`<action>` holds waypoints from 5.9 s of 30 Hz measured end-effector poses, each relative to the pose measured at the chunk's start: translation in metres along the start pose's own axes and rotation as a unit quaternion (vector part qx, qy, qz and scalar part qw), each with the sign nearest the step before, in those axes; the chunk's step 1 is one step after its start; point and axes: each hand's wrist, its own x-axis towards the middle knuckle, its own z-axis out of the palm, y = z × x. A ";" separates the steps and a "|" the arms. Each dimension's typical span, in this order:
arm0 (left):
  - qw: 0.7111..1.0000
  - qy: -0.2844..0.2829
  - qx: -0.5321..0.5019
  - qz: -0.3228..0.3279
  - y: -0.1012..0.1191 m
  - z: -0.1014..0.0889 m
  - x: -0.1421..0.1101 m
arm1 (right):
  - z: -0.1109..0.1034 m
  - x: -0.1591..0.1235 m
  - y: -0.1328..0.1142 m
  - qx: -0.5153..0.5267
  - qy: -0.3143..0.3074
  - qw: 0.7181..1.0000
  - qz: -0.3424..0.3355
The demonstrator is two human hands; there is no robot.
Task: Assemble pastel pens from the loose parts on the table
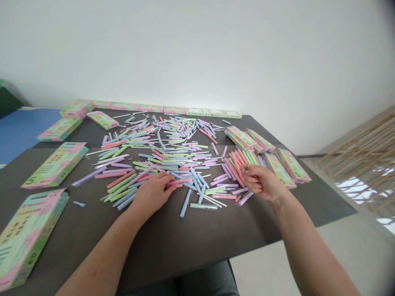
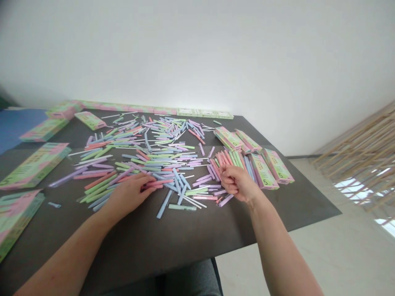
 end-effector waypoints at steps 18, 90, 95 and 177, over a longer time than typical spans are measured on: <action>1.000 -0.002 0.013 -0.010 0.003 0.000 -0.001 | -0.006 -0.015 0.037 -0.691 0.036 0.721 -0.035; 0.972 0.124 0.043 -0.196 -0.036 -0.020 -0.004 | 0.099 0.114 0.034 -0.636 0.045 0.750 -0.178; 0.973 0.097 0.045 -0.202 -0.039 -0.019 -0.004 | 0.096 0.113 0.033 -0.637 0.035 0.749 -0.177; 0.648 0.171 -0.717 -0.192 -0.020 -0.017 0.001 | 0.127 0.086 0.019 0.262 -0.168 0.946 0.089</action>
